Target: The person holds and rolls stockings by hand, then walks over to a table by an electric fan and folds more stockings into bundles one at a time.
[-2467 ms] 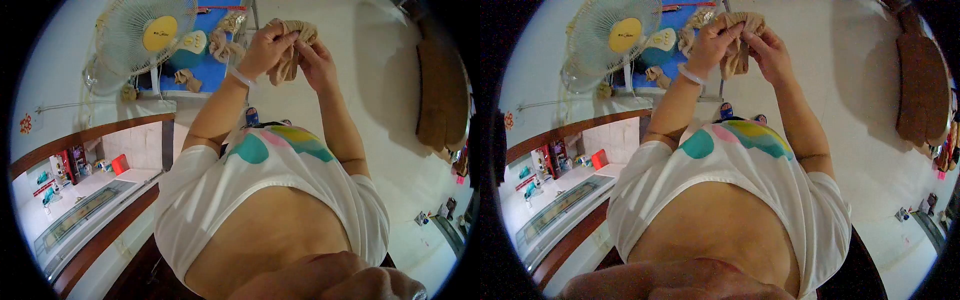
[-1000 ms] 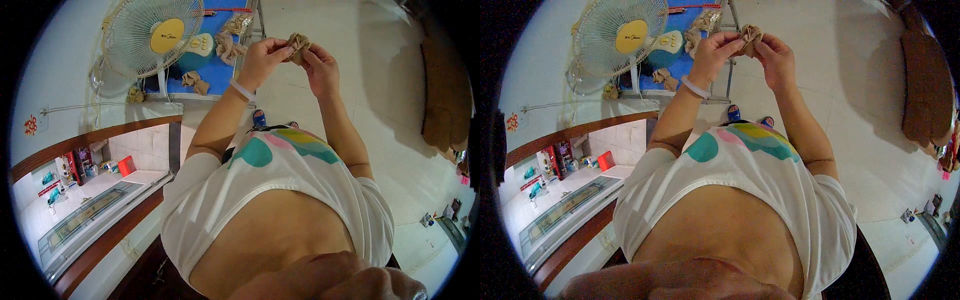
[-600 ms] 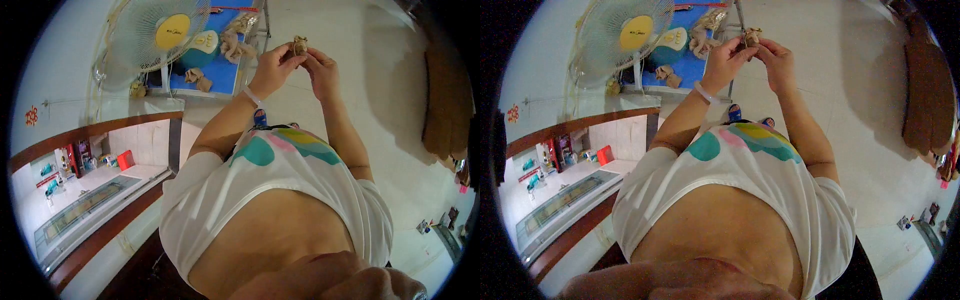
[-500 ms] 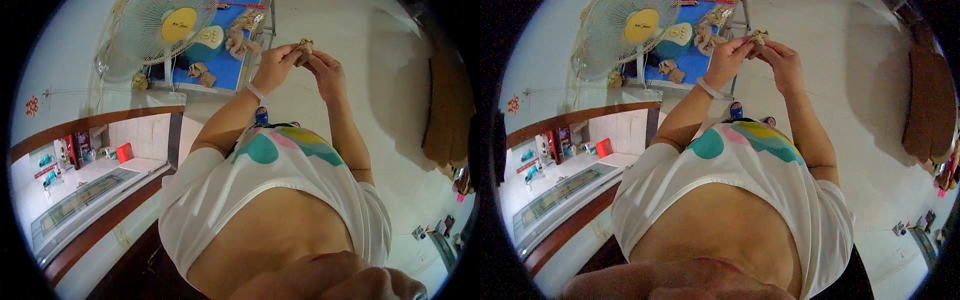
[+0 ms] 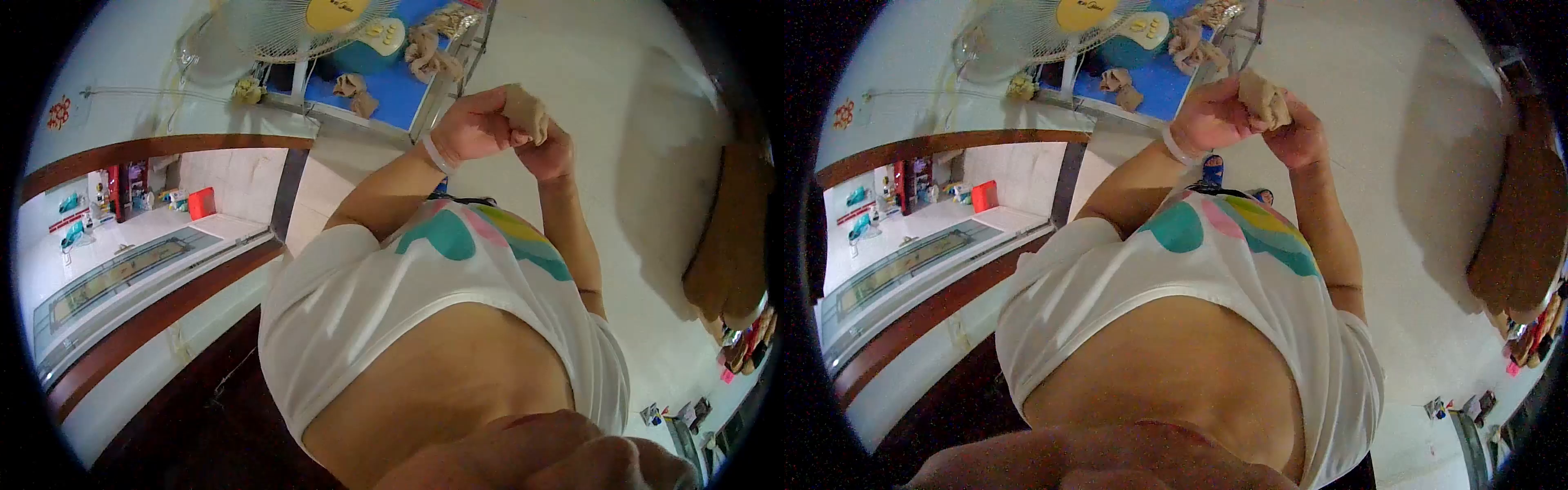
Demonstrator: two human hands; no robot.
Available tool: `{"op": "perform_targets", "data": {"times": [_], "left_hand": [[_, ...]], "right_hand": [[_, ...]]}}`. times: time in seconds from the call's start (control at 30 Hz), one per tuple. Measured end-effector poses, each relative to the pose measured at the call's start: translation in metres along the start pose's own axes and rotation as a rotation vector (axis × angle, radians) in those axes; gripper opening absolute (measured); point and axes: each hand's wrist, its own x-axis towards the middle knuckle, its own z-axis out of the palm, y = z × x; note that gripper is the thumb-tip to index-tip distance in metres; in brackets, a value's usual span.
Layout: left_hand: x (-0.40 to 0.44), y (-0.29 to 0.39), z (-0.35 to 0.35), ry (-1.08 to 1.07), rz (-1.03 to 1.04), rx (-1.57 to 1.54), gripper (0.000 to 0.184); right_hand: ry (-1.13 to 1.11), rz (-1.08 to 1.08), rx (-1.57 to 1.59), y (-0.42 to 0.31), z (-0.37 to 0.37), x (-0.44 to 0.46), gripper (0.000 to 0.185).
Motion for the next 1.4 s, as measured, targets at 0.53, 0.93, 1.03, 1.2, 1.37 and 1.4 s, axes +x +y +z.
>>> {"op": "perform_targets", "data": {"times": [0.53, 0.93, 1.03, 1.2, 1.37, 1.4], "left_hand": [[-0.097, 0.064, -0.160, 1.243, 0.490, 1.470, 0.023], [-0.071, 0.132, -0.240, 1.174, 0.304, 2.129, 0.023], [-0.040, 0.127, -0.281, 1.290, 0.092, 1.966, 0.023], [-0.017, 0.130, -0.281, 1.212, 0.269, 1.481, 0.020], [-0.004, 0.109, -0.190, 1.040, 0.201, 0.689, 0.014], [-0.002, 0.101, -0.180, 1.014, 0.161, 0.718, 0.014]], "right_hand": [[0.414, 0.165, -0.766, 0.058, -0.030, 0.069, 0.020], [0.505, 0.334, -0.794, 0.084, -0.048, 0.077, 0.023], [0.553, 0.360, -0.794, 0.090, -0.055, 0.082, 0.023], [0.573, 0.288, -0.875, 0.086, -0.064, 0.097, 0.024], [0.550, -0.209, -1.220, 0.096, -0.050, 0.136, 0.031], [0.507, -0.260, -1.244, 0.097, -0.054, 0.145, 0.031]]}}
